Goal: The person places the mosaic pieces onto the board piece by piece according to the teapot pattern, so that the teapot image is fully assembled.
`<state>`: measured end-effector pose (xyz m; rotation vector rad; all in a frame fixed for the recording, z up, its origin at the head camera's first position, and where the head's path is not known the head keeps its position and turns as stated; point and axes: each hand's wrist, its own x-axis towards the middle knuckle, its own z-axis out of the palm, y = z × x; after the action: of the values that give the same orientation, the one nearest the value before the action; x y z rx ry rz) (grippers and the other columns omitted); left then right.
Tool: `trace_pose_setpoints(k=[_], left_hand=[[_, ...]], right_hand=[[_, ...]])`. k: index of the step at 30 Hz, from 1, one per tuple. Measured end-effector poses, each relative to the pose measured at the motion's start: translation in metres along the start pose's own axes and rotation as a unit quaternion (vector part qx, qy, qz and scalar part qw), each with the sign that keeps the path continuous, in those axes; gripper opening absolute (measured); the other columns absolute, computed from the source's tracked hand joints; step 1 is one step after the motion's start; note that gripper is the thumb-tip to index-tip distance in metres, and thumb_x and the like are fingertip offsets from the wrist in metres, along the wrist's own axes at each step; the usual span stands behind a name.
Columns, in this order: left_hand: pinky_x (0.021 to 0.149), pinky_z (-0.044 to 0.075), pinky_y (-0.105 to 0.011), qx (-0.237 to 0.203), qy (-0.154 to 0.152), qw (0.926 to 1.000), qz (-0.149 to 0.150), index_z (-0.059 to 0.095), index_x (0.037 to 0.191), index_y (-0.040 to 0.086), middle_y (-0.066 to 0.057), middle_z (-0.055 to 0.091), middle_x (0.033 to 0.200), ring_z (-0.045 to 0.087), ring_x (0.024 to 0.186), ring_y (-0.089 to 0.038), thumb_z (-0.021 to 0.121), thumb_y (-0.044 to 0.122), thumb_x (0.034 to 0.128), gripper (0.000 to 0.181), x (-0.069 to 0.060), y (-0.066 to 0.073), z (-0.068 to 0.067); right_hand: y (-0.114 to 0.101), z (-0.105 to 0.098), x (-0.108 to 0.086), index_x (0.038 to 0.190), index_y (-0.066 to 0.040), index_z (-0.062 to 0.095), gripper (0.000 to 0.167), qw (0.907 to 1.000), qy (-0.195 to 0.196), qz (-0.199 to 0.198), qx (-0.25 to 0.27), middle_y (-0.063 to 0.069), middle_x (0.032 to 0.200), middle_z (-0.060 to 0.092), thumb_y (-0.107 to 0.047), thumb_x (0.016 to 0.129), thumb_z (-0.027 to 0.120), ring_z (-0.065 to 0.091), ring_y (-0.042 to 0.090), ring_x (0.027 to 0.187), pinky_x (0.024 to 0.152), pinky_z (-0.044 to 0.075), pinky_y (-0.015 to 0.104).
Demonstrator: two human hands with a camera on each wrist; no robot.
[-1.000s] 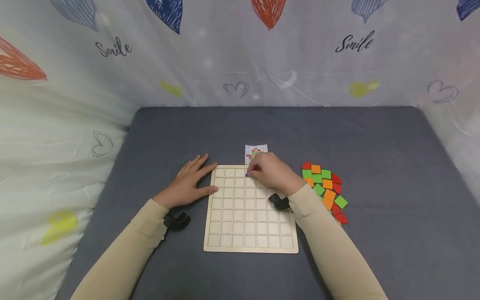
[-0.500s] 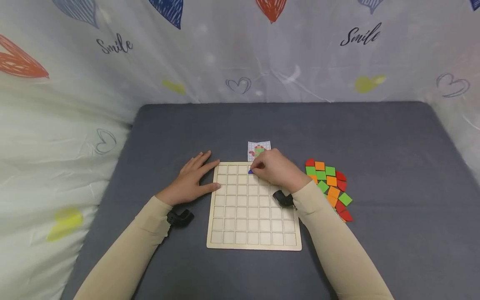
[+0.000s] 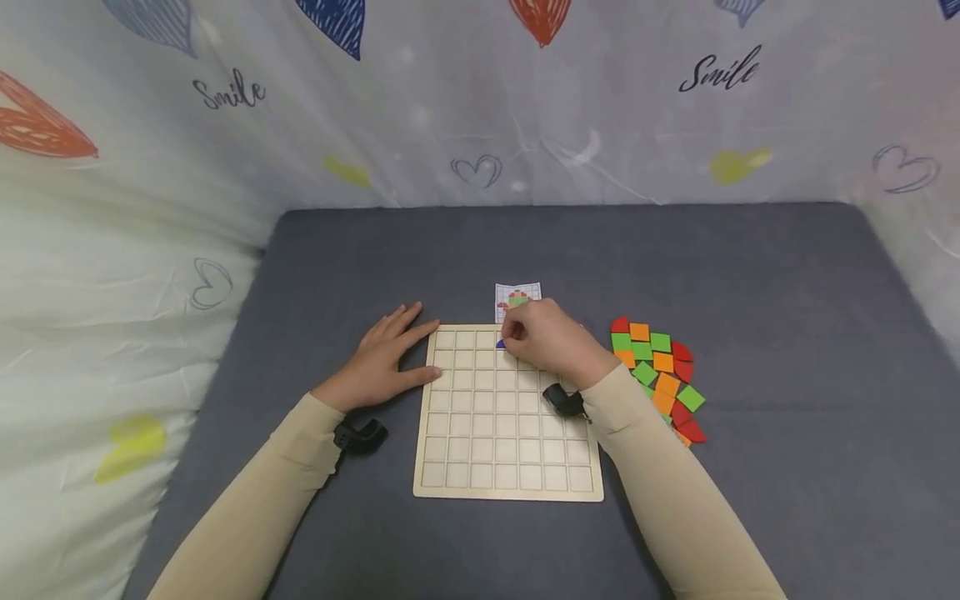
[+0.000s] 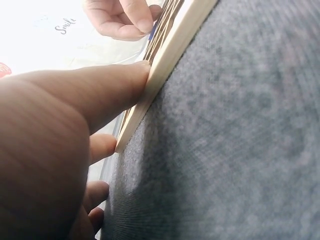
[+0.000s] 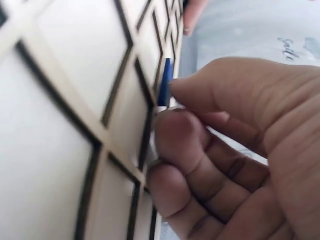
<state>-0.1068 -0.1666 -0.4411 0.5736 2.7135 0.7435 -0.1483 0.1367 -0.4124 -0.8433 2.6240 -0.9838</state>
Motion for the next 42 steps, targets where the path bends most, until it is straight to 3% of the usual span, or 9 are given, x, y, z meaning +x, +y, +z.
trace_pose_setpoints(k=[10, 22, 34, 42], left_hand=[[0.130, 0.001, -0.058, -0.006, 0.005, 1.0000, -0.002, 0.035, 0.167, 0.023, -0.009, 0.010, 0.177, 0.003, 0.164, -0.033, 0.067, 0.055, 0.1000, 0.080, -0.001, -0.001, 0.001], [0.130, 0.001, -0.057, -0.005, -0.004, 1.0000, 0.003, 0.035, 0.167, 0.022, -0.010, 0.010, 0.177, 0.002, 0.164, -0.032, 0.066, 0.055, 0.1005, 0.080, 0.003, 0.002, 0.002], [0.128, 0.004, -0.063, -0.002, 0.016, 0.9999, 0.003, 0.039, 0.165, 0.021, -0.012, 0.013, 0.176, 0.006, 0.163, -0.037, 0.070, 0.052, 0.0987, 0.080, -0.010, -0.008, 0.003], [0.128, 0.004, -0.065, -0.005, 0.024, 0.9996, 0.017, 0.039, 0.165, 0.021, -0.013, 0.013, 0.176, 0.005, 0.163, -0.037, 0.070, 0.053, 0.0987, 0.080, 0.000, -0.004, 0.006]], right_hand=[[0.014, -0.013, -0.007, 0.099, -0.015, 0.078, 0.010, 0.9979, 0.001, 0.064, -0.004, -0.003, 0.090, 0.072, -0.014, 0.101, 0.068, 0.063, 0.016, 0.078, 0.076, 0.053, 0.038], [0.021, -0.069, -0.039, 0.120, -0.007, 0.075, 0.024, 0.9906, 0.013, 0.135, -0.017, 0.009, 0.107, 0.072, -0.024, 0.106, 0.064, 0.063, 0.023, 0.089, 0.078, 0.053, 0.042], [0.057, -0.077, -0.062, 0.127, 0.000, 0.070, 0.028, 0.9840, -0.016, 0.171, -0.046, 0.015, 0.111, 0.069, -0.018, 0.105, 0.065, 0.063, 0.021, 0.083, 0.075, 0.054, 0.042], [0.079, -0.098, -0.084, 0.118, 0.002, 0.070, 0.030, 0.9756, -0.042, 0.198, -0.085, 0.019, 0.107, 0.065, -0.021, 0.100, 0.073, 0.059, 0.031, 0.092, 0.076, 0.052, 0.046]])
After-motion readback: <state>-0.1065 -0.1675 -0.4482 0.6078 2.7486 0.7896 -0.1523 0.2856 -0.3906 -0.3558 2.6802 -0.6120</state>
